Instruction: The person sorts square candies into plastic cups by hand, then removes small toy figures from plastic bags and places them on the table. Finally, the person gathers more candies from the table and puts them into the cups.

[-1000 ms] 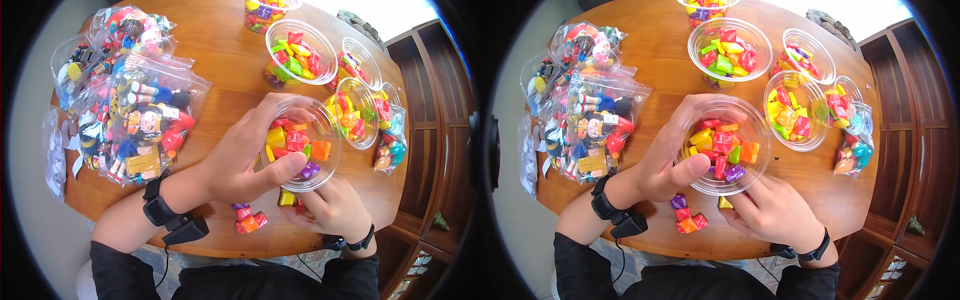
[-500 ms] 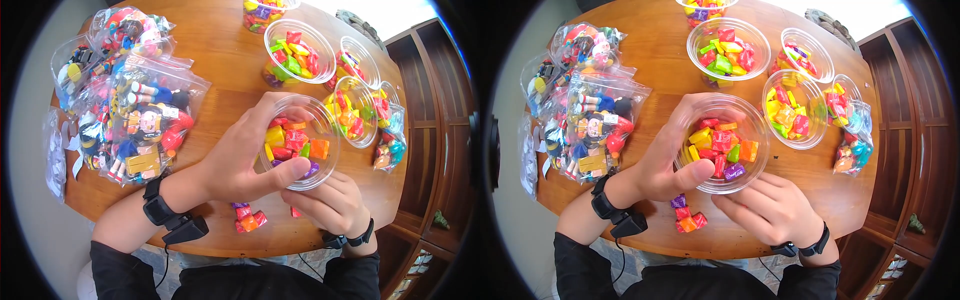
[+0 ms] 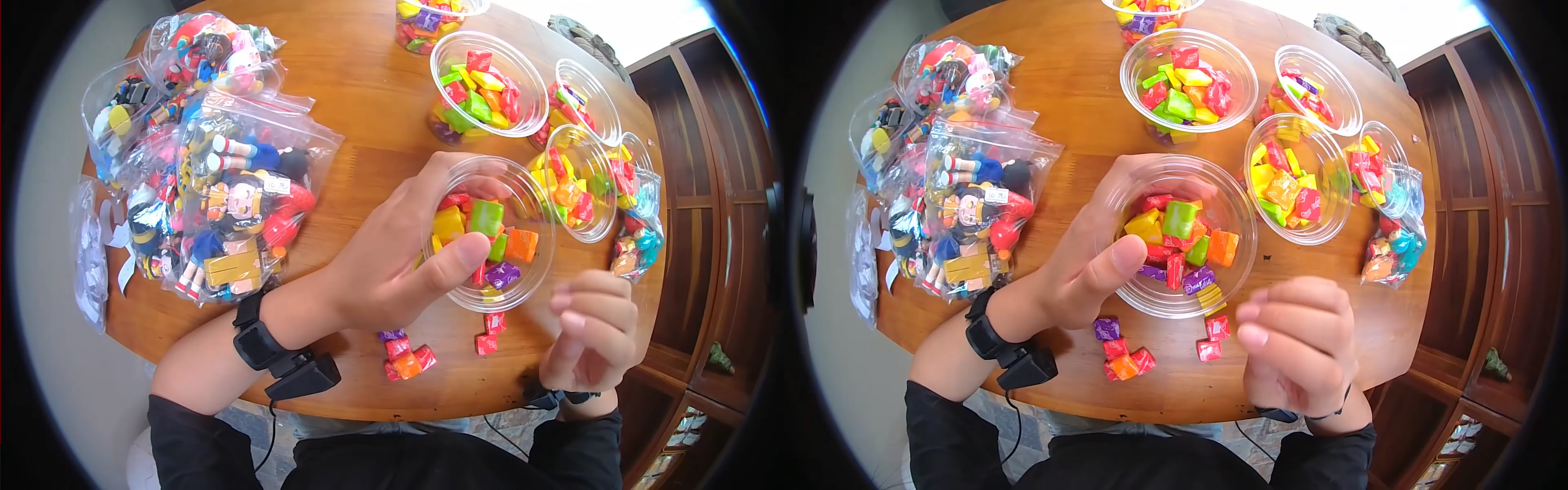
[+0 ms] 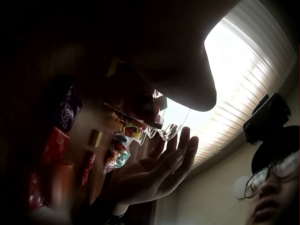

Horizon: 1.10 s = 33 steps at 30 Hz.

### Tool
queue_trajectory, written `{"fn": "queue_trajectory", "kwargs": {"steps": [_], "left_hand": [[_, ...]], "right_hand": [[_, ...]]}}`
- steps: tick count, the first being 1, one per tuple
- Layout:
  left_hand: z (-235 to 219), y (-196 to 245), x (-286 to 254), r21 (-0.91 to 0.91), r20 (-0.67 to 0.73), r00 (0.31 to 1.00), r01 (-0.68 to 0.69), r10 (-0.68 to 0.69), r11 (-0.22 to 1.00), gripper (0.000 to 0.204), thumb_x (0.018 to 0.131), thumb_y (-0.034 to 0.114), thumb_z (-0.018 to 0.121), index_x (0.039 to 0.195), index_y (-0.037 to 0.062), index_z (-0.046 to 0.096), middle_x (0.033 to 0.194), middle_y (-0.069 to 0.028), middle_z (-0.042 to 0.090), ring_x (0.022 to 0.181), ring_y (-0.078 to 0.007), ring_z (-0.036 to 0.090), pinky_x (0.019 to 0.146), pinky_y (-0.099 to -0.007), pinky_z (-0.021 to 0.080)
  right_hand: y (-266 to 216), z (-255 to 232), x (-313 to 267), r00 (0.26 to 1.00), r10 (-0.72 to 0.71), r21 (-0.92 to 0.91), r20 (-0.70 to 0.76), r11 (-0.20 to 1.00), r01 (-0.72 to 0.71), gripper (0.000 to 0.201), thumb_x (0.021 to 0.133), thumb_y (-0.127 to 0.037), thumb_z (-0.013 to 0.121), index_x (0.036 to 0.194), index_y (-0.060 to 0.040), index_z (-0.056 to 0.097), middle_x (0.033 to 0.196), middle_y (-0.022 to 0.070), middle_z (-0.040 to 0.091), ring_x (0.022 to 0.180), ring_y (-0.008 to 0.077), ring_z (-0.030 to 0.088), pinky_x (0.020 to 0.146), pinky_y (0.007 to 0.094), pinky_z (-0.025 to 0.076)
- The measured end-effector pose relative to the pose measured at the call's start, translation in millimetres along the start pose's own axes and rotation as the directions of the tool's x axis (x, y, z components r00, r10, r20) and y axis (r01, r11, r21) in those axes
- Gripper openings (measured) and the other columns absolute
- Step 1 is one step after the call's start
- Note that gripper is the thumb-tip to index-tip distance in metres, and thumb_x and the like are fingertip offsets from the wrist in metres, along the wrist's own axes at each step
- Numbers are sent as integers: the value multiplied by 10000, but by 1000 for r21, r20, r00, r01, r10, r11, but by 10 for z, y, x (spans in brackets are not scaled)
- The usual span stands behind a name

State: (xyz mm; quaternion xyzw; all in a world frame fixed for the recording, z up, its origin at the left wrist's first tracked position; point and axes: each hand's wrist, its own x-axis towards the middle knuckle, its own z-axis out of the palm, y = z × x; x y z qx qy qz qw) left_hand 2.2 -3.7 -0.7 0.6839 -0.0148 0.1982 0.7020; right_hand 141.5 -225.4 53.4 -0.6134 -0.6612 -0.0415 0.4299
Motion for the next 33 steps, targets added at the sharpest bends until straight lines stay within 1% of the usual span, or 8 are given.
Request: {"fn": "queue_trajectory", "kwargs": {"steps": [5, 8, 18, 20, 24, 26, 28, 33], "left_hand": [[-7, 17, 0, 26, 0, 1000, 1, -1, 1000, 841, 1108, 572, 483, 1594, -98, 338, 1559, -241, 537, 1502, -293, 500, 1287, -426, 345], [-6, 22, -1, 35, -1, 1000, 7, -7, 999, 844, 1106, 578, 479, 1597, -94, 338, 1555, -236, 542, 1502, -293, 499, 1287, -423, 344], [-5, 45, -2, 46, 1, 1000, 25, -25, 999, 845, 1107, 611, 462, 1589, -75, 358, 1535, -222, 561, 1485, -282, 514, 1276, -415, 361], [-10, 47, -2, 37, 2, 1000, 27, -27, 999, 846, 1108, 614, 463, 1587, -76, 360, 1535, -223, 561, 1484, -281, 514, 1275, -414, 361], [4, 24, -6, -12, -5, 1000, 26, -26, 1000, 855, 1112, 626, 461, 1586, -79, 360, 1535, -227, 560, 1485, -279, 513, 1275, -411, 359], [6, 12, -5, -8, -9, 1000, 19, -19, 1000, 860, 1113, 629, 460, 1588, -81, 359, 1534, -227, 560, 1486, -279, 512, 1275, -412, 359], [1, 9, -2, -4, -11, 1000, 11, -11, 1000, 864, 1113, 631, 459, 1589, -83, 358, 1533, -227, 560, 1487, -278, 511, 1275, -413, 358], [11, 14, 0, -31, -4, 1000, 30, -30, 999, 894, 1106, 650, 464, 1605, -83, 349, 1537, -226, 550, 1493, -278, 504, 1277, -419, 353]], "right_hand": [[45, -31, 199, 921, 50, -66, 387, 997, -27, 308, 820, -108, 888, 1082, -45, 740, 1118, 137, 719, 957, 268, 729, 774, 391, 595], [70, 73, 193, 787, 199, -181, 584, 977, -112, 355, 869, -114, 839, 1180, 1, 715, 1345, 185, 685, 1009, 364, 739, 831, 440, 620], [66, 9, 132, 747, 274, -143, 605, 961, -237, 365, 894, -78, 823, 1236, 6, 727, 1306, 194, 699, 921, 360, 764, 776, 426, 647], [117, 31, 173, 809, 46, -63, 586, 998, -11, 304, 886, -64, 826, 1175, -7, 751, 1210, 171, 714, 886, 311, 765, 765, 393, 645], [37, -24, 198, 877, -127, 100, 463, 991, 90, 273, 856, -67, 843, 1116, -23, 772, 1133, 122, 720, 862, 255, 760, 761, 363, 650], [-98, -77, 96, 963, -192, 112, 187, 978, 173, 318, 801, -60, 892, 1103, -53, 793, 1186, 100, 720, 950, 256, 766, 802, 374, 663], [-123, -39, 12, 985, -158, 44, 72, 987, 155, 347, 778, -22, 906, 1107, -62, 804, 1230, 102, 715, 1009, 275, 761, 843, 386, 666], [-35, 49, 218, 994, 65, -265, 85, 963, -40, 321, 881, -1, 866, 1190, -58, 797, 1265, 136, 703, 1136, 344, 742, 943, 414, 636]]}}
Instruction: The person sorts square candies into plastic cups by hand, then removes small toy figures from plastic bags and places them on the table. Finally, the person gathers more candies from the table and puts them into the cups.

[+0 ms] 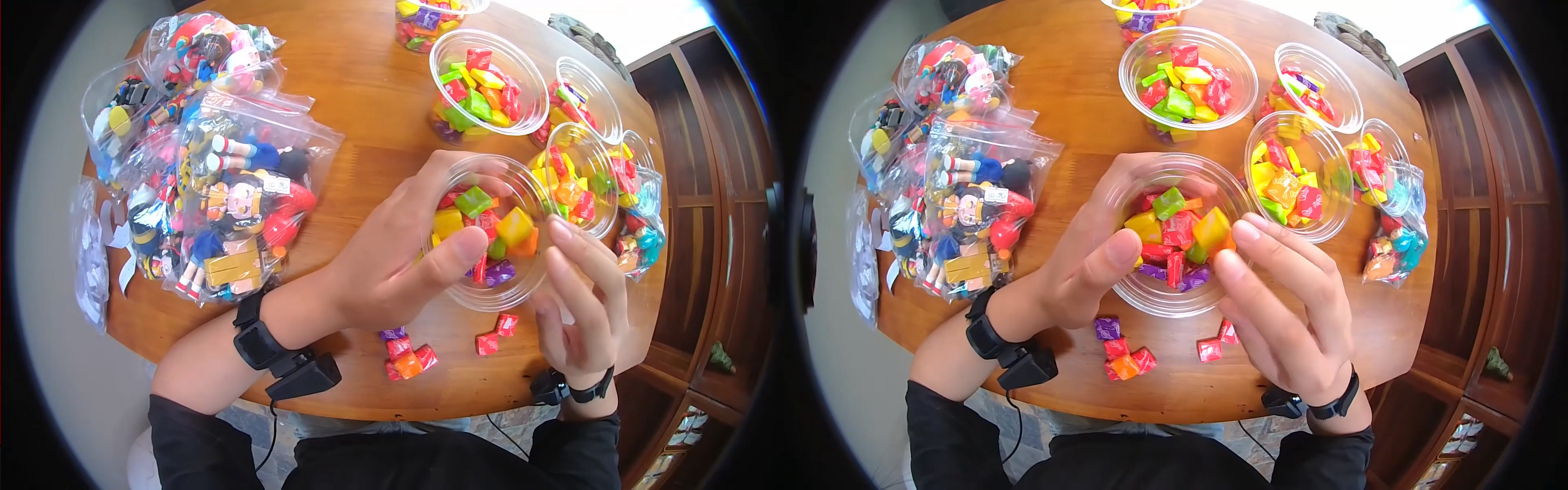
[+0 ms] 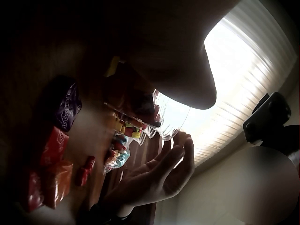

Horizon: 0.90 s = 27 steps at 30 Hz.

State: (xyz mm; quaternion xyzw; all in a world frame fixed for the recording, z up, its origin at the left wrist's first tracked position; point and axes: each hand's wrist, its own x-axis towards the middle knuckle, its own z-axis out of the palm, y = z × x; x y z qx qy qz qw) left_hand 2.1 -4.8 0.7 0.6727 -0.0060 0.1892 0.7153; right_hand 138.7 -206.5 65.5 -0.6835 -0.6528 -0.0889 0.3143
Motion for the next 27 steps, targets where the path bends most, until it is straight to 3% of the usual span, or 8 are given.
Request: {"fn": "queue_trajectory", "kwargs": {"steps": [4, 6, 7, 8, 10, 11, 17, 27], "left_hand": [[11, -72, -14, 15, -72, 992, -99, 100, 995, 655, 1132, 454, 568, 1536, -50, 455, 1491, -236, 589, 1360, -338, 615, 1174, -442, 458], [2, -57, -10, 42, -65, 992, -101, 104, 994, 659, 1135, 461, 564, 1537, -50, 454, 1489, -240, 588, 1365, -343, 610, 1174, -441, 459], [4, -52, -12, 42, -65, 992, -101, 104, 994, 659, 1135, 461, 564, 1537, -50, 454, 1489, -240, 588, 1365, -343, 610, 1174, -441, 459], [5, -48, -14, 39, -66, 993, -97, 100, 994, 660, 1135, 461, 565, 1537, -51, 454, 1490, -240, 587, 1369, -345, 606, 1175, -441, 458], [5, -39, -11, 37, -62, 994, -91, 94, 995, 662, 1135, 461, 566, 1537, -52, 453, 1490, -241, 587, 1374, -347, 603, 1176, -440, 458], [4, -37, -12, 39, -62, 994, -90, 93, 995, 666, 1134, 463, 567, 1537, -54, 452, 1491, -242, 586, 1376, -347, 602, 1178, -440, 457], [4, -35, -12, 39, -58, 995, -83, 85, 996, 686, 1128, 469, 575, 1543, -61, 447, 1504, -234, 574, 1387, -338, 593, 1184, -434, 453], [-5, -18, -15, 30, -53, 996, -68, 70, 997, 682, 1115, 442, 597, 1548, -64, 449, 1504, -232, 568, 1386, -324, 592, 1183, -426, 455]], "right_hand": [[31, -106, -167, 994, 0, 177, -109, 984, 20, 252, 919, -140, 865, 1141, -45, 790, 1208, 125, 732, 1087, 324, 752, 870, 383, 631], [22, -181, -210, 996, -81, 313, 26, 947, 69, 283, 898, -235, 886, 1097, -69, 773, 1110, 105, 746, 1016, 288, 756, 795, 380, 618], [28, -229, -148, 976, -119, 294, 183, 954, 61, 302, 857, -214, 902, 1084, -81, 755, 1021, 87, 730, 940, 287, 748, 749, 401, 609], [29, -207, -42, 976, -119, 294, 183, 954, 61, 302, 857, -214, 902, 1084, -81, 755, 1021, 87, 730, 940, 287, 748, 749, 401, 609], [34, -159, 109, 835, -32, 290, 549, 945, -154, 318, 833, -206, 909, 1075, -82, 744, 1037, 97, 720, 930, 310, 734, 770, 412, 606], [41, -187, 118, 772, -4, 270, 636, 938, -218, 366, 811, -189, 913, 1114, -82, 738, 1113, 85, 703, 1023, 329, 711, 867, 423, 597], [117, -131, -8, 690, 14, 210, 724, 948, -240, 347, 824, -142, 894, 1097, -90, 686, 1202, 92, 653, 1181, 327, 658, 989, 453, 551], [133, -152, 1, 686, 51, 255, 725, 906, -337, 284, 827, -90, 864, 1028, -101, 665, 1141, 104, 638, 1115, 342, 667, 946, 460, 558]]}}
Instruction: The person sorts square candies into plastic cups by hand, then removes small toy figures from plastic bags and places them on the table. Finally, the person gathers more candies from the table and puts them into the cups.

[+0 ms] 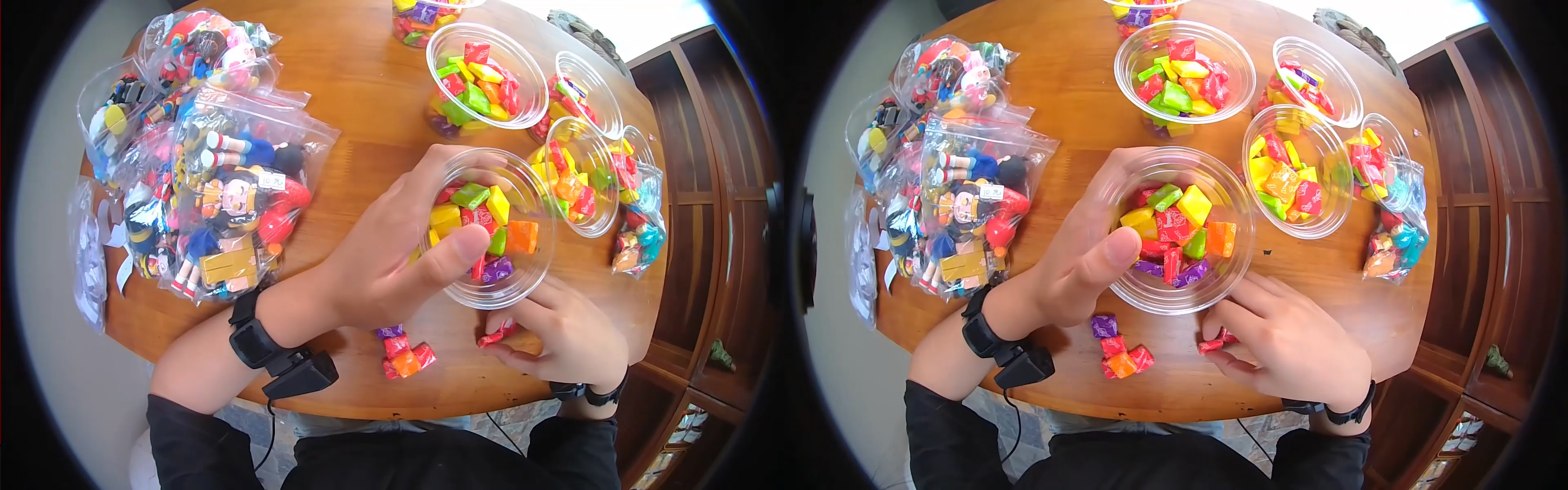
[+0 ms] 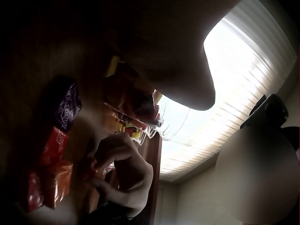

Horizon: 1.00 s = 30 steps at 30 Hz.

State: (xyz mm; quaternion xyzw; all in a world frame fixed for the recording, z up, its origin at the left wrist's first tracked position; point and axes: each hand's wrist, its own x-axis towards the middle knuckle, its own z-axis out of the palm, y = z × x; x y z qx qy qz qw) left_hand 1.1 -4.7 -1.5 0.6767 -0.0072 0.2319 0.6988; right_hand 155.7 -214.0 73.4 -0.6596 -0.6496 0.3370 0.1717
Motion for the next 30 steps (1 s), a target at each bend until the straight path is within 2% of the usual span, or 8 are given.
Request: {"fn": "queue_trajectory", "kwargs": {"steps": [6, 8, 12, 14, 17, 21, 23, 30], "left_hand": [[16, -18, -1, 6, -13, 1000, -21, 21, 1000, 667, 1110, 416, 607, 1546, -64, 449, 1489, -234, 577, 1377, -327, 599, 1178, -425, 457], [4, -16, 0, 16, -8, 1000, -20, 20, 1000, 664, 1109, 411, 607, 1547, -64, 448, 1489, -235, 577, 1377, -329, 600, 1179, -424, 457], [9, -41, -1, 12, -2, 1000, -19, 19, 1000, 657, 1106, 396, 610, 1547, -63, 447, 1489, -237, 569, 1376, -331, 600, 1182, -424, 455], [4, -31, -2, 29, 2, 1000, -23, 23, 999, 656, 1105, 393, 611, 1547, -62, 446, 1487, -235, 568, 1378, -332, 598, 1183, -424, 455], [11, -26, -3, 36, -3, 1000, -21, 21, 999, 657, 1104, 389, 613, 1549, -63, 443, 1485, -231, 565, 1382, -331, 595, 1185, -425, 453], [1, -9, -3, 35, -3, 1000, -6, 6, 999, 670, 1103, 396, 618, 1549, -72, 441, 1482, -227, 568, 1390, -321, 588, 1192, -421, 448], [9, 5, 1, 26, -9, 1000, -3, 3, 1000, 677, 1103, 402, 620, 1548, -76, 441, 1480, -227, 571, 1391, -316, 587, 1195, -419, 446], [3, 6, 9, 5, -7, 1000, -10, 10, 1000, 693, 1106, 412, 623, 1550, -87, 439, 1478, -224, 572, 1398, -306, 582, 1200, -410, 444]], "right_hand": [[-2, -46, 0, 998, -52, -33, -36, 998, 51, 266, 823, -92, 868, 1007, -106, 677, 1121, 105, 636, 1096, 338, 669, 928, 452, 560], [-19, -119, -47, 1000, 16, 26, -11, 1000, -16, 265, 818, -93, 872, 1005, -104, 686, 1102, 103, 640, 1086, 339, 668, 922, 441, 560], [3, -128, -72, 998, 65, -20, 3, 998, -65, 288, 813, -93, 876, 1019, -88, 674, 1089, 111, 646, 1070, 348, 672, 914, 443, 560], [-35, -142, -54, 985, 175, -20, 5, 984, -175, 339, 811, -92, 878, 1061, -72, 649, 1098, 130, 649, 1061, 370, 673, 910, 453, 562], [-74, -174, -67, 969, 243, 9, 38, 970, -244, 390, 808, -94, 878, 1103, -63, 625, 1105, 150, 642, 1054, 388, 670, 909, 463, 561], [-64, -110, -73, 976, 219, -38, -3, 975, -219, 408, 804, -96, 876, 1121, -63, 621, 1093, 156, 632, 1045, 395, 669, 902, 466, 562], [-35, -77, -80, 990, 130, -126, -46, 983, -135, 402, 805, -95, 872, 1119, -64, 623, 1074, 156, 623, 1038, 392, 673, 892, 473, 562], [-57, -113, -92, 981, 193, -112, 19, 975, -190, 389, 810, -73, 858, 1117, -73, 619, 1072, 156, 615, 1004, 402, 682, 861, 484, 560]]}}
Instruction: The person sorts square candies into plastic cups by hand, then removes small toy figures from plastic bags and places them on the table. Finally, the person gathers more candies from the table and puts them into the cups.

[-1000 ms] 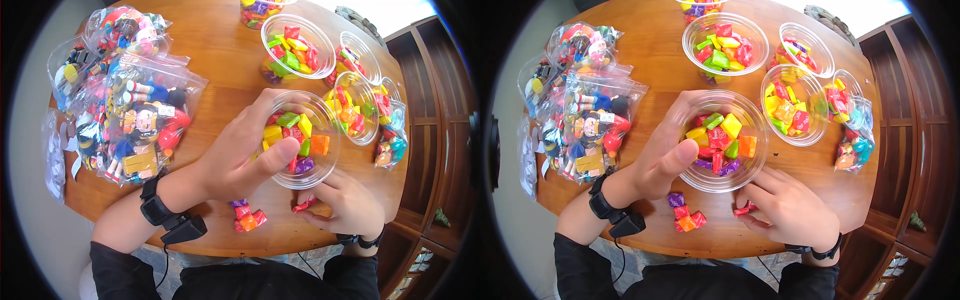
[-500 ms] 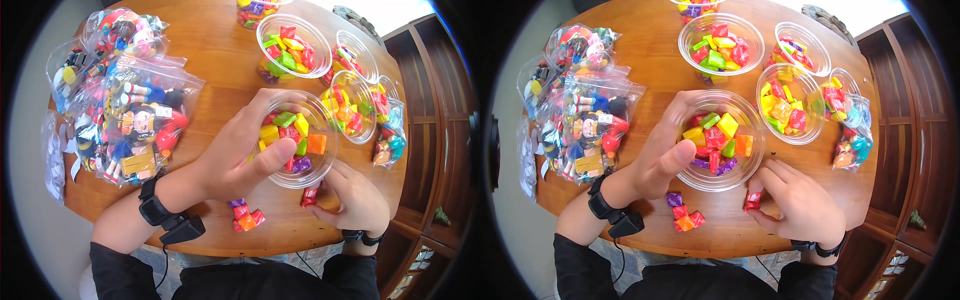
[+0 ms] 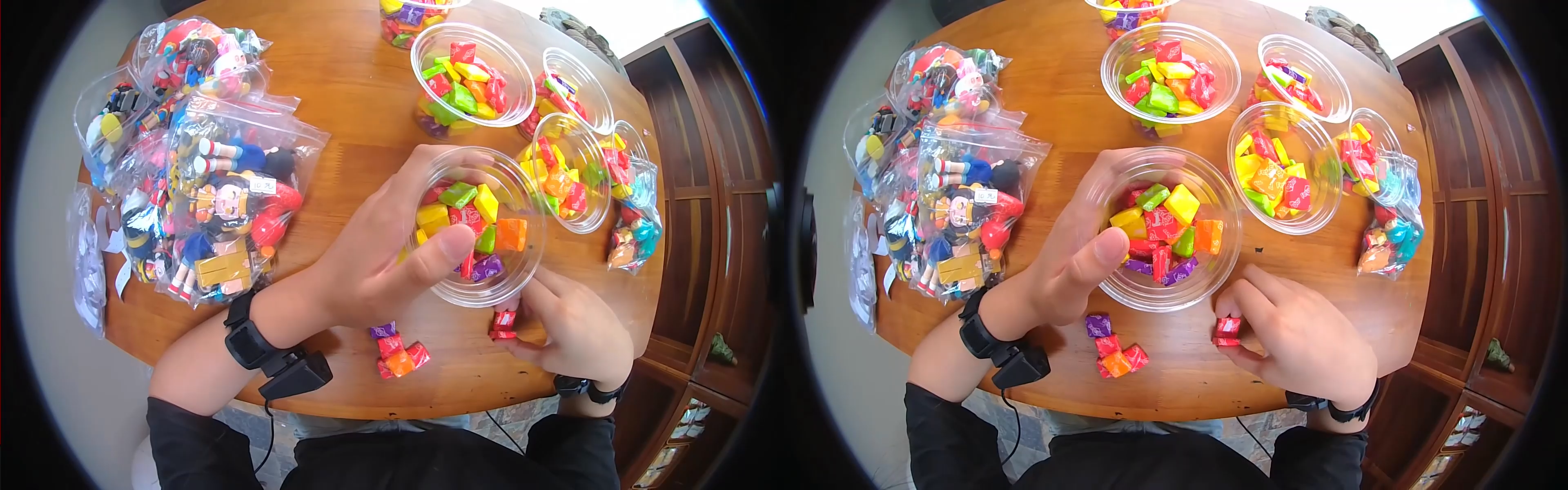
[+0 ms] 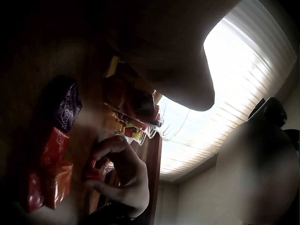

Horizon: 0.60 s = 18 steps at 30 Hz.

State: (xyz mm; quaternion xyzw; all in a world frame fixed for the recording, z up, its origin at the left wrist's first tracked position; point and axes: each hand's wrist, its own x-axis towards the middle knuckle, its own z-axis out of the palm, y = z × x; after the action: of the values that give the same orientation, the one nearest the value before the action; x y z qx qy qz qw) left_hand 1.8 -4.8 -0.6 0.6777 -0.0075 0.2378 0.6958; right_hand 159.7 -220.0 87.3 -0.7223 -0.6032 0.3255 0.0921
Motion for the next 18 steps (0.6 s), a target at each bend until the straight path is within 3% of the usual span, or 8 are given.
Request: {"fn": "queue_trajectory", "kwargs": {"steps": [9, 11, 15, 18], "left_hand": [[7, -13, -9, -7, -1, 1000, -3, 3, 1000, 683, 1112, 408, 618, 1554, -81, 438, 1500, -220, 556, 1402, -313, 579, 1197, -415, 449], [8, -13, -7, -12, 0, 1000, -3, 2, 1000, 683, 1113, 410, 618, 1554, -81, 439, 1501, -220, 555, 1402, -313, 579, 1197, -415, 449], [1, -19, -6, -16, 5, 1000, 1, -1, 1000, 691, 1114, 423, 616, 1553, -81, 439, 1501, -221, 553, 1401, -310, 580, 1196, -414, 450], [0, 0, -4, -3, 2, 1000, -2, 2, 1000, 696, 1120, 445, 602, 1548, -80, 443, 1502, -224, 557, 1398, -312, 584, 1194, -416, 450]], "right_hand": [[-7, 31, 1, 998, 27, 136, 61, 990, -35, 358, 833, -33, 827, 1115, -66, 610, 1061, 149, 618, 913, 407, 703, 770, 488, 579], [18, 63, 15, 999, -39, 134, 36, 990, 34, 316, 851, -16, 806, 1094, -66, 612, 1074, 140, 632, 902, 394, 715, 768, 477, 587], [10, 54, 27, 999, -38, 143, 15, 989, 35, 286, 869, -22, 804, 1084, -68, 621, 1102, 122, 648, 922, 376, 728, 771, 462, 598], [19, 52, 53, 990, -142, 253, -12, 957, 140, 271, 885, -45, 838, 1086, -54, 658, 1112, 114, 691, 907, 341, 746, 772, 433, 613]]}}
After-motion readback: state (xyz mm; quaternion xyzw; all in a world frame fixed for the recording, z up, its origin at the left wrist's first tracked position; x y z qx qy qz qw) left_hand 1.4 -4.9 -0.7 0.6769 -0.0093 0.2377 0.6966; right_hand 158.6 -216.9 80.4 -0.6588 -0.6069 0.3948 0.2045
